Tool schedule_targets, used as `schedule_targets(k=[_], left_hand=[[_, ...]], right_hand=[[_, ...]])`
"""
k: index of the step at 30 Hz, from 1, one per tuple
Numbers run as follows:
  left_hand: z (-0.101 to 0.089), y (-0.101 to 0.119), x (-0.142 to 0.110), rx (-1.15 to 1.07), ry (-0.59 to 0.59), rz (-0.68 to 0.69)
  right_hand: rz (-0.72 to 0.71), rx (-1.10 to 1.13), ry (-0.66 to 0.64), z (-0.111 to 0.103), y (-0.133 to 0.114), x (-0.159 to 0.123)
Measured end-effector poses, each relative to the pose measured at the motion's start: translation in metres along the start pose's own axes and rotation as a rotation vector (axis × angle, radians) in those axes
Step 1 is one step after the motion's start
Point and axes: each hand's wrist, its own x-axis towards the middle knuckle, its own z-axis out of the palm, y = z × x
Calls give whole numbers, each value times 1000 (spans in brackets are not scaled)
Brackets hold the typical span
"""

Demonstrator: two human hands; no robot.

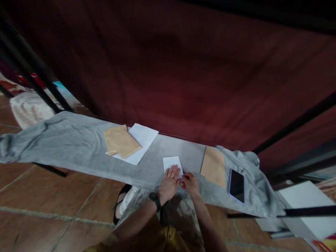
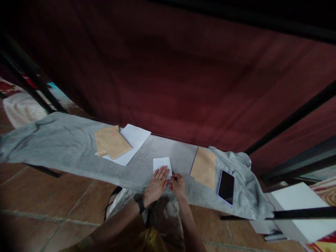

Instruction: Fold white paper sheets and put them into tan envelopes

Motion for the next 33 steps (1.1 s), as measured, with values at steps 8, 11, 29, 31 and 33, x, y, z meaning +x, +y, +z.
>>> schedule_targets(k=[8, 11, 29, 31, 33], left_hand=[[-4, -24, -14, 63, 13, -12], [-10, -34, -22, 83, 19, -41], [-21, -11, -14, -3, -75, 125], [-21, -11, -14, -11, -131, 126], [-22, -12, -12, -15, -146, 119]], right_hand=[[41, -52, -45, -6, 1, 4], [70, -53, -66, -8, 0, 5], [90, -33, -90, -14, -4, -4], [89, -69, -115, -18, -5, -4], [99, -86, -161, -21, -6, -6]])
